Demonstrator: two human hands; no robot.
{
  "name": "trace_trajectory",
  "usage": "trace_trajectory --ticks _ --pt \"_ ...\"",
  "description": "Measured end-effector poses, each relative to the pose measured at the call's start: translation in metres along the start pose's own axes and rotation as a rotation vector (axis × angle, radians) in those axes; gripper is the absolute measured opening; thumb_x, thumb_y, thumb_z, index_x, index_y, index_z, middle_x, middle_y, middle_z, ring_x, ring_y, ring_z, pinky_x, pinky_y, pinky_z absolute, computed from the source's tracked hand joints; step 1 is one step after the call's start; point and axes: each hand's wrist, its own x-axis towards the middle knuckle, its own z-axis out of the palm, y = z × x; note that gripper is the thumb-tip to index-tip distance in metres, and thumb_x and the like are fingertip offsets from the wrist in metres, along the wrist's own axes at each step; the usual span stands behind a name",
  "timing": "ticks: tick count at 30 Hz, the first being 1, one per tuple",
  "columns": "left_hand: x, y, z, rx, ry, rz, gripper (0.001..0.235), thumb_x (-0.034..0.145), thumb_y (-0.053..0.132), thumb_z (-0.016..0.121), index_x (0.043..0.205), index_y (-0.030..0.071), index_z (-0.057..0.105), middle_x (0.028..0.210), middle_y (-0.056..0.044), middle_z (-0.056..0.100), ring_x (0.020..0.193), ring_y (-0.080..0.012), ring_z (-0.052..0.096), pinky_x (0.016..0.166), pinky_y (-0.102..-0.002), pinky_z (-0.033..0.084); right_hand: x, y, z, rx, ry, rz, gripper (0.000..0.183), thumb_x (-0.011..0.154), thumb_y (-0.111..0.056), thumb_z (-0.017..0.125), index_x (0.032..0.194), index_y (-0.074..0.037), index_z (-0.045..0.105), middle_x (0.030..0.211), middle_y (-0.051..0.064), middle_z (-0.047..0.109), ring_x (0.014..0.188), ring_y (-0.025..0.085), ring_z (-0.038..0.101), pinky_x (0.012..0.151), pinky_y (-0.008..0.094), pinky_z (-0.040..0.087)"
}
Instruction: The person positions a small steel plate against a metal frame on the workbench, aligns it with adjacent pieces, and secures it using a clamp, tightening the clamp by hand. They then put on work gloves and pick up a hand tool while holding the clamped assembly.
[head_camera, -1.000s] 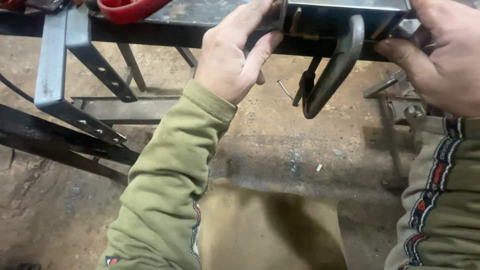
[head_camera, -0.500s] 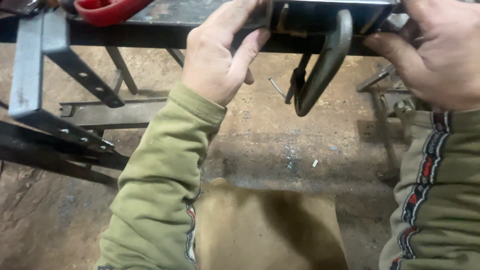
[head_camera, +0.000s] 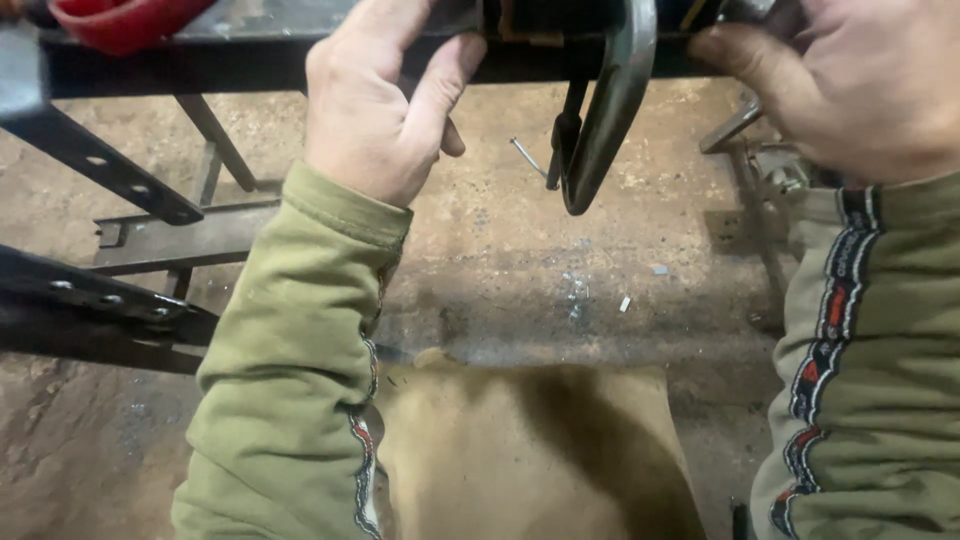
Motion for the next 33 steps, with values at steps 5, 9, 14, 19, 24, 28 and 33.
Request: trace_trajectory --ticks 5,9,14,19,24,28,33 --pt "0.004 0.009 0.000 -0.019 -0.001 0.036 0.023 0.115 0.005 0.065 0.138 0.003 0.062 0.123 -0.012 0.071 0.074 -0.0111 0.072 0.061 -0.024 0.058 -0.004 0.034 0.018 0.202 0.006 -0.237 0.021 0.117 -0.009 0.055 0.123 0.004 0.071 0.103 0.016 0.074 0.092 0.023 0.073 0.081 0.032 0.060" --pt "0.005 0.008 -0.001 -0.012 0.014 0.032 0.020 0.114 0.007 0.067 0.132 0.001 0.064 0.115 -0.011 0.073 0.069 -0.0114 0.073 0.056 -0.023 0.060 -0.006 0.025 0.017 0.304 0.027 -0.229 0.019 0.121 -0.006 0.054 0.122 0.006 0.068 0.105 0.018 0.073 0.102 0.025 0.073 0.087 0.036 0.059" --pt "0.005 0.005 -0.001 0.030 0.011 0.035 0.017 0.114 0.007 0.067 0.130 0.002 0.066 0.106 -0.009 0.075 0.066 -0.0115 0.074 0.055 -0.024 0.058 -0.010 0.046 0.032 0.310 0.030 -0.269 0.021 0.118 -0.004 0.050 0.126 0.007 0.066 0.110 0.017 0.073 0.101 0.023 0.072 0.091 0.032 0.058" --pt "0.005 0.008 -0.002 0.007 0.022 0.026 0.018 0.112 0.007 0.067 0.129 0.003 0.065 0.109 -0.010 0.073 0.065 -0.0116 0.072 0.055 -0.024 0.058 -0.008 0.049 0.035 0.408 0.038 -0.265 0.019 0.119 -0.005 0.049 0.125 0.006 0.062 0.112 0.014 0.072 0.102 0.018 0.070 0.091 0.028 0.055" --pt "0.005 0.005 -0.002 -0.045 0.003 0.038 0.025 0.109 0.004 0.069 0.133 0.002 0.062 0.115 -0.012 0.069 0.065 -0.0115 0.073 0.054 -0.022 0.060 -0.002 0.020 0.022 0.287 -0.002 0.036 0.023 0.112 -0.016 0.058 0.124 0.001 0.068 0.094 0.014 0.070 0.078 0.020 0.065 0.068 0.033 0.051" --pt "0.003 0.000 -0.001 -0.053 0.008 0.023 0.028 0.107 0.002 0.069 0.133 0.002 0.061 0.116 -0.012 0.069 0.066 -0.0113 0.073 0.053 -0.022 0.060 -0.002 0.041 0.030 0.170 0.019 -0.116 0.023 0.111 -0.014 0.059 0.123 0.004 0.066 0.092 0.017 0.069 0.079 0.023 0.066 0.069 0.034 0.053" --pt "0.001 -0.013 0.001 0.002 -0.009 0.029 0.024 0.114 0.007 0.070 0.137 0.007 0.065 0.110 -0.006 0.076 0.067 -0.0100 0.076 0.062 -0.024 0.058 -0.004 0.053 0.038 0.200 0.001 -0.095 0.021 0.114 -0.016 0.057 0.124 0.001 0.066 0.094 0.016 0.069 0.077 0.021 0.068 0.074 0.034 0.057"
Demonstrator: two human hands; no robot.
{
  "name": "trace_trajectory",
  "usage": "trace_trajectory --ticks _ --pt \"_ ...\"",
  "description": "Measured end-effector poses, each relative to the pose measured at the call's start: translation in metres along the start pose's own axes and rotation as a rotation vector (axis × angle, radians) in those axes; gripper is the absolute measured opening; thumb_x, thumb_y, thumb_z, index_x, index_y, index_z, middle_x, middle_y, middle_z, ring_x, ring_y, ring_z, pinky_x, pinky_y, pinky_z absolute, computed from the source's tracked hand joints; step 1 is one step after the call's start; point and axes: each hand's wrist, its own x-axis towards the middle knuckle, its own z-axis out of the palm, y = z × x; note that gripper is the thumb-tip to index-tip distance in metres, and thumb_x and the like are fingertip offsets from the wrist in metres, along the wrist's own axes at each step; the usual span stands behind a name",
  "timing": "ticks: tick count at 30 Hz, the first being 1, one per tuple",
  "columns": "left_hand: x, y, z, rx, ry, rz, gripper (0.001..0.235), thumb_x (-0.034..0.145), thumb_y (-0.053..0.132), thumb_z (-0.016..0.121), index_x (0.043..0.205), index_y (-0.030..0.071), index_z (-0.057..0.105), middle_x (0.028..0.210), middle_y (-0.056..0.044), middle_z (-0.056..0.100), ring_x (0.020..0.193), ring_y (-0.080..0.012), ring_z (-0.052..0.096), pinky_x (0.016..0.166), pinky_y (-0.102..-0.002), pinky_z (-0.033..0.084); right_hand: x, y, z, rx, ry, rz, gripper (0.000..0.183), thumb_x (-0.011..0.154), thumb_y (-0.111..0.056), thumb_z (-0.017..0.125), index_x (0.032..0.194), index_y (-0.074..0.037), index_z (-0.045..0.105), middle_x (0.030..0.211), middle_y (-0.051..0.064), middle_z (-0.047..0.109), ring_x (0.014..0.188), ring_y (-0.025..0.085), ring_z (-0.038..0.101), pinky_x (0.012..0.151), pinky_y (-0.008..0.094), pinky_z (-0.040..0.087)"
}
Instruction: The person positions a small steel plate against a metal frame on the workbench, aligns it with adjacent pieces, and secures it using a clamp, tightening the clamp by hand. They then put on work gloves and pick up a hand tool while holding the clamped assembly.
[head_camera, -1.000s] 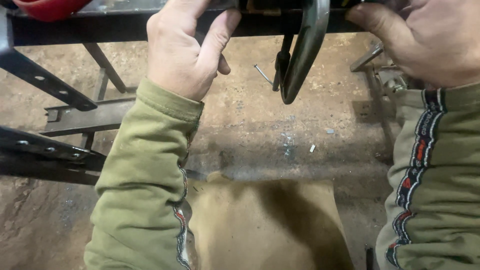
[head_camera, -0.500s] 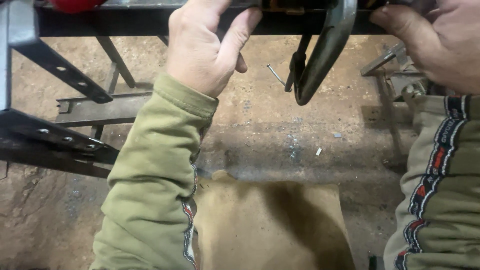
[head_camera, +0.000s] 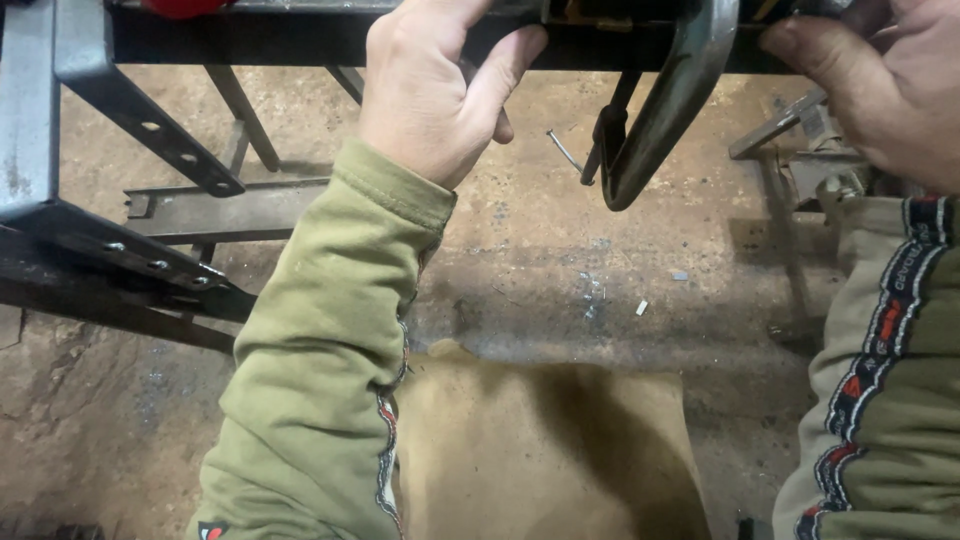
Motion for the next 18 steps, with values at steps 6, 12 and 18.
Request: trace_trajectory --ticks 6,12,18 --pt "0.005 0.021 -0.002 -0.003 0.042 0.071 0.027 0.108 0.008 0.070 0.133 0.003 0.060 0.113 -0.011 0.069 0.064 -0.0113 0.072 0.052 -0.022 0.059 0.000 -0.007 -0.008 -0.006 0.009 -0.275 0.014 0.124 -0.003 0.051 0.126 0.008 0.059 0.099 0.016 0.071 0.090 0.019 0.072 0.085 0.029 0.060" --pt "0.003 0.020 -0.001 -0.034 0.030 -0.032 0.026 0.112 0.007 0.068 0.137 0.005 0.062 0.115 -0.008 0.071 0.066 -0.0104 0.073 0.056 -0.023 0.060 0.011 -0.045 -0.017 0.037 -0.029 0.019 0.024 0.110 -0.012 0.054 0.128 0.002 0.064 0.086 0.018 0.069 0.072 0.023 0.069 0.062 0.034 0.057" --pt "0.006 0.021 -0.002 -0.056 0.019 0.015 0.035 0.107 0.001 0.069 0.139 0.003 0.056 0.120 -0.011 0.068 0.066 -0.0102 0.072 0.053 -0.022 0.059 0.012 -0.053 -0.019 -0.050 -0.027 0.138 0.023 0.107 -0.010 0.059 0.124 0.004 0.067 0.073 0.017 0.065 0.054 0.024 0.061 0.045 0.035 0.048"
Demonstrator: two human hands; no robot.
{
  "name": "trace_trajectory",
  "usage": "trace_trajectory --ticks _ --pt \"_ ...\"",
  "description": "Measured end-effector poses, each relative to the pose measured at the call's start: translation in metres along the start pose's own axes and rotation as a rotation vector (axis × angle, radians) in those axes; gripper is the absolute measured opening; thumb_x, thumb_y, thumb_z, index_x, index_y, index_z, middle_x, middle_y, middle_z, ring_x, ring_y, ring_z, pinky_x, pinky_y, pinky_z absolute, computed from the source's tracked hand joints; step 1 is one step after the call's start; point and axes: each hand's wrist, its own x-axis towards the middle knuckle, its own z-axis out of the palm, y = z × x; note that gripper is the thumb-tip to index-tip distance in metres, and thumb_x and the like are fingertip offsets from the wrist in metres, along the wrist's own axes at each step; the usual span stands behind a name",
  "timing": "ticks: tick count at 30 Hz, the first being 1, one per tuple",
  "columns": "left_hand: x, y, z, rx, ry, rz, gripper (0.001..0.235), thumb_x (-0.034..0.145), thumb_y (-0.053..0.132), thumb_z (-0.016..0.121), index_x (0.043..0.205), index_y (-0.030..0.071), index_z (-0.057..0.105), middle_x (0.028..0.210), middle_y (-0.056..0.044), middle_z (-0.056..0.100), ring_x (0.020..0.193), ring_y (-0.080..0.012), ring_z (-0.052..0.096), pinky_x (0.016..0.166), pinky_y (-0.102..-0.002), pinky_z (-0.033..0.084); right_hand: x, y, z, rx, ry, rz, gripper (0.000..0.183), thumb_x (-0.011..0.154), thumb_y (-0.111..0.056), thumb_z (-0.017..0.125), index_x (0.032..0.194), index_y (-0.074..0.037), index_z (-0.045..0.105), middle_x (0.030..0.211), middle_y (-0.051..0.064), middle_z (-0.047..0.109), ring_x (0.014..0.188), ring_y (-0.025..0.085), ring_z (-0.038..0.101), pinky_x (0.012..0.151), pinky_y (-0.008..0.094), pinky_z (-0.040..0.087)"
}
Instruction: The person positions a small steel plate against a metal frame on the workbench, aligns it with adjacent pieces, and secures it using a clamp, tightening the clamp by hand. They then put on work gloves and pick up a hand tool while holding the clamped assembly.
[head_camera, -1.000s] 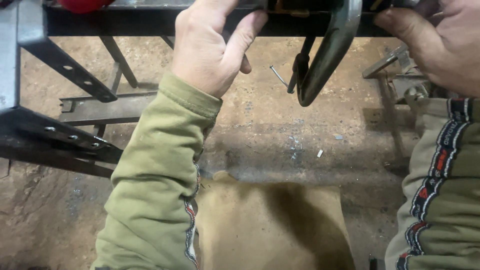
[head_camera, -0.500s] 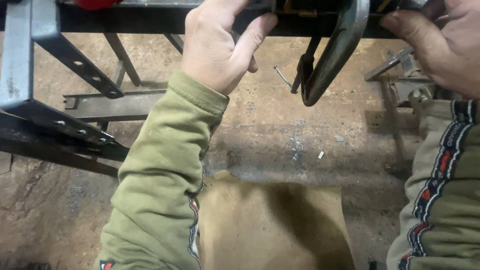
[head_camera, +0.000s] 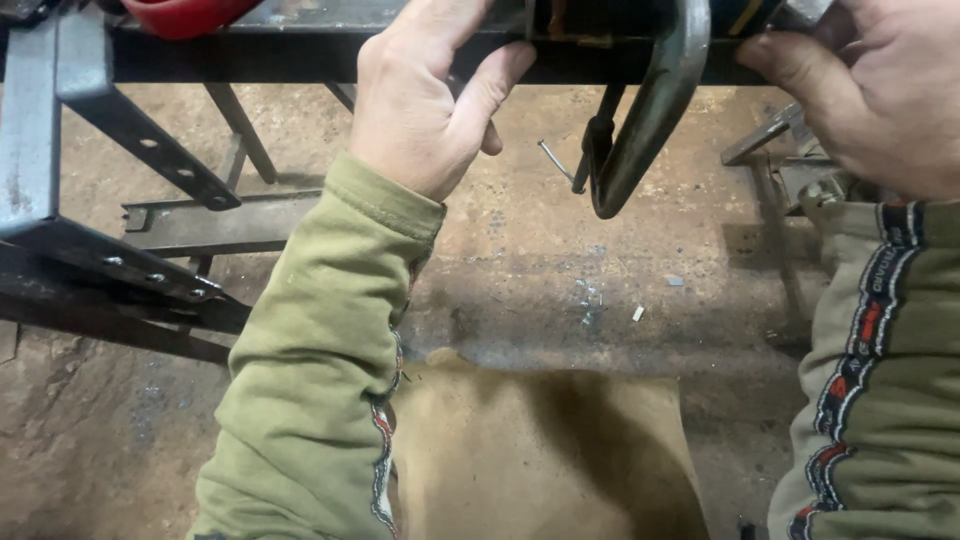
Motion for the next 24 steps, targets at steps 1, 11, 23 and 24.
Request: trace_trajectory --ticks 1,11,23,24 --pt "-0.003 -0.006 0.000 -0.004 -0.002 0.001 0.035 0.107 0.001 0.069 0.139 0.003 0.056 0.120 -0.011 0.068 0.066 -0.0102 0.072 0.053 -0.022 0.059 0.000 -0.002 0.000 -0.002 0.000 0.004 0.023 0.107 -0.010 0.059 0.124 0.004 0.067 0.073 0.017 0.065 0.054 0.024 0.061 0.045 0.035 0.048" --pt "-0.001 -0.001 0.001 0.016 -0.015 -0.021 0.041 0.106 -0.006 0.068 0.144 0.005 0.055 0.133 -0.013 0.064 0.073 -0.0107 0.074 0.059 -0.022 0.057 -0.001 -0.003 -0.007 -0.141 0.037 -0.133 0.020 0.102 -0.015 0.070 0.110 0.004 0.070 0.076 0.014 0.069 0.059 0.020 0.065 0.048 0.031 0.049" --pt "-0.005 -0.006 -0.001 0.023 -0.030 -0.041 0.040 0.110 -0.007 0.067 0.147 0.005 0.056 0.139 -0.012 0.065 0.078 -0.0090 0.076 0.061 -0.021 0.059 0.001 -0.018 -0.013 -0.230 0.071 -0.186 0.020 0.100 -0.014 0.075 0.110 0.002 0.072 0.074 0.014 0.070 0.056 0.022 0.065 0.047 0.033 0.049" --pt "-0.006 -0.009 -0.001 0.025 -0.035 -0.053 0.038 0.112 -0.007 0.069 0.146 0.005 0.057 0.138 -0.011 0.067 0.075 -0.0084 0.077 0.060 -0.020 0.059 0.001 -0.015 -0.012 -0.246 0.079 -0.228 0.019 0.098 -0.014 0.073 0.107 0.003 0.072 0.075 0.015 0.071 0.057 0.022 0.066 0.047 0.032 0.049"
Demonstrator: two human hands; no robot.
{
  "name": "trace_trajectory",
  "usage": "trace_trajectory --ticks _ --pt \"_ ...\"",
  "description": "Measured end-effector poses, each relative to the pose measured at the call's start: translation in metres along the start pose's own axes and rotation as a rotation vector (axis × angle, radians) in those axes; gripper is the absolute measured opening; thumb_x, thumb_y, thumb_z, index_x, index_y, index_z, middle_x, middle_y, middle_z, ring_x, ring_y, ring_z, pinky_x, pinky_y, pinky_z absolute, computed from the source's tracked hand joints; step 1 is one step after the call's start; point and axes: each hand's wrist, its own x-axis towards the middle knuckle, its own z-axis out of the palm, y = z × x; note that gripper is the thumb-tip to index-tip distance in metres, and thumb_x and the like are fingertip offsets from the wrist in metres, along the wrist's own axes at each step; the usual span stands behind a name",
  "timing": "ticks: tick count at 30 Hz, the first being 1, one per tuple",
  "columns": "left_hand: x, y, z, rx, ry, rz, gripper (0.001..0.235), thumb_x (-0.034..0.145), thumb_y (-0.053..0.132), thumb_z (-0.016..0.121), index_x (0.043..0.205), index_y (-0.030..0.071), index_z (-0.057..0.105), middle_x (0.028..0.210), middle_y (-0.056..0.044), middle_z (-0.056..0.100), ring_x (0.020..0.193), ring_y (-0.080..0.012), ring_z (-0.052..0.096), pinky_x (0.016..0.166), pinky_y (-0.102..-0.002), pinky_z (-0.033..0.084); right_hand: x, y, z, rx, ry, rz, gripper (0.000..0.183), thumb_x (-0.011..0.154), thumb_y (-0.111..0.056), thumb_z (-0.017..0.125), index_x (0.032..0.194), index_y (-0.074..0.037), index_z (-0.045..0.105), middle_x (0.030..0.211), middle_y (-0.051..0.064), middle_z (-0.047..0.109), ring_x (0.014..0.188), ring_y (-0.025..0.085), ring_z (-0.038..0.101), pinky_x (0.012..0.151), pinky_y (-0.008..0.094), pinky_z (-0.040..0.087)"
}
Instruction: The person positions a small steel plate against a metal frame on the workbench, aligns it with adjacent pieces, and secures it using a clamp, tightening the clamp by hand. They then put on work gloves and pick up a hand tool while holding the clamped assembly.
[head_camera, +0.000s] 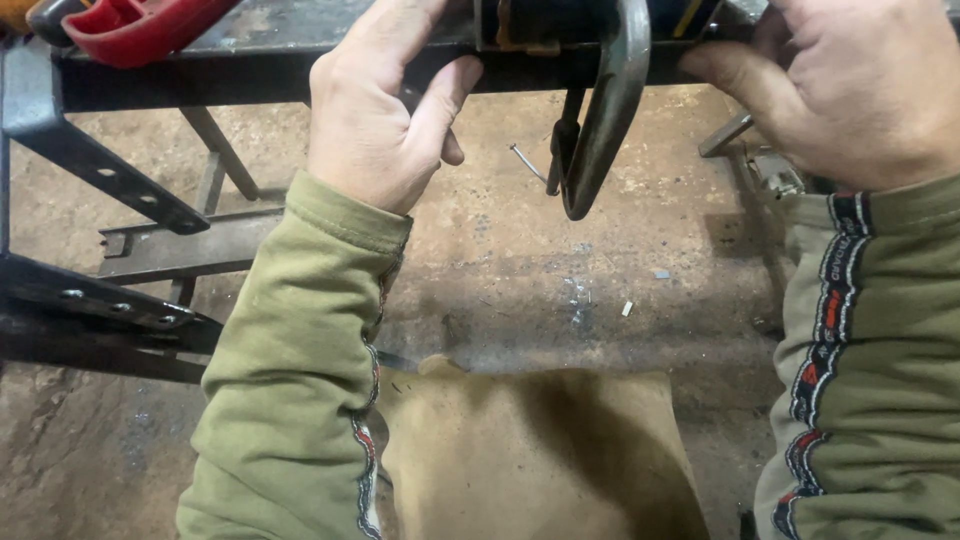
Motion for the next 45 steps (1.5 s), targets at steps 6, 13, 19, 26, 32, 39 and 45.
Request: trace_trajectory --ticks 6,13,19,26,32,39,45 --pt "-0.002 -0.006 0.001 -0.008 0.014 0.021 0.037 0.113 -0.005 0.070 0.146 0.006 0.057 0.139 -0.012 0.065 0.076 -0.0092 0.077 0.061 -0.021 0.059 0.001 -0.008 -0.004 0.062 0.021 0.039 0.019 0.105 -0.014 0.075 0.113 0.003 0.072 0.078 0.015 0.071 0.061 0.022 0.067 0.051 0.033 0.050" --pt "0.001 0.000 0.000 0.018 0.015 -0.026 0.035 0.112 -0.003 0.070 0.145 0.004 0.061 0.126 -0.012 0.070 0.072 -0.0105 0.076 0.063 -0.023 0.058 -0.017 0.075 0.070 0.194 -0.086 0.160 0.022 0.105 -0.014 0.063 0.119 0.003 0.069 0.089 0.017 0.071 0.068 0.023 0.068 0.055 0.034 0.053" --pt "0.005 -0.001 -0.001 0.093 0.002 0.108 0.019 0.107 -0.001 0.064 0.126 0.000 0.067 0.086 -0.005 0.073 0.062 -0.0097 0.074 0.057 -0.022 0.056 -0.040 0.100 0.095 0.470 -0.075 0.119 0.028 0.116 -0.020 0.050 0.127 0.000 0.066 0.113 0.016 0.069 0.102 0.021 0.068 0.090 0.035 0.057" --pt "0.002 -0.007 -0.001 0.045 -0.006 0.053 0.013 0.112 0.005 0.065 0.122 -0.001 0.068 0.080 -0.003 0.068 0.062 -0.0084 0.072 0.054 -0.020 0.059 -0.019 0.063 0.071 0.750 -0.184 0.548 0.032 0.113 -0.025 0.048 0.131 -0.003 0.061 0.119 0.012 0.066 0.105 0.021 0.067 0.093 0.040 0.056" --pt "0.001 -0.006 0.000 0.058 -0.009 0.038 0.012 0.112 0.006 0.064 0.121 -0.001 0.068 0.081 -0.003 0.068 0.061 -0.0077 0.071 0.053 -0.020 0.058 -0.028 0.096 0.096 0.767 -0.176 0.434 0.034 0.114 -0.025 0.042 0.133 -0.002 0.059 0.125 0.011 0.064 0.118 0.020 0.062 0.106 0.040 0.049" --pt "0.004 0.000 -0.003 0.071 -0.009 0.069 0.013 0.109 0.004 0.067 0.121 -0.001 0.067 0.085 -0.005 0.070 0.060 -0.0097 0.071 0.054 -0.022 0.058 -0.044 0.134 0.122 0.859 -0.145 0.411 0.035 0.114 -0.026 0.041 0.135 -0.004 0.058 0.132 0.008 0.063 0.126 0.017 0.058 0.111 0.038 0.042" --pt "0.003 0.001 -0.005 0.083 0.018 0.124 0.035 0.107 0.000 0.068 0.140 0.002 0.057 0.121 -0.017 0.069 0.067 -0.0116 0.074 0.060 -0.023 0.060 -0.036 0.081 0.078 0.403 -0.004 0.443 0.030 0.112 -0.017 0.068 0.137 -0.001 0.065 0.101 0.015 0.068 0.086 0.023 0.066 0.081 0.038 0.055"
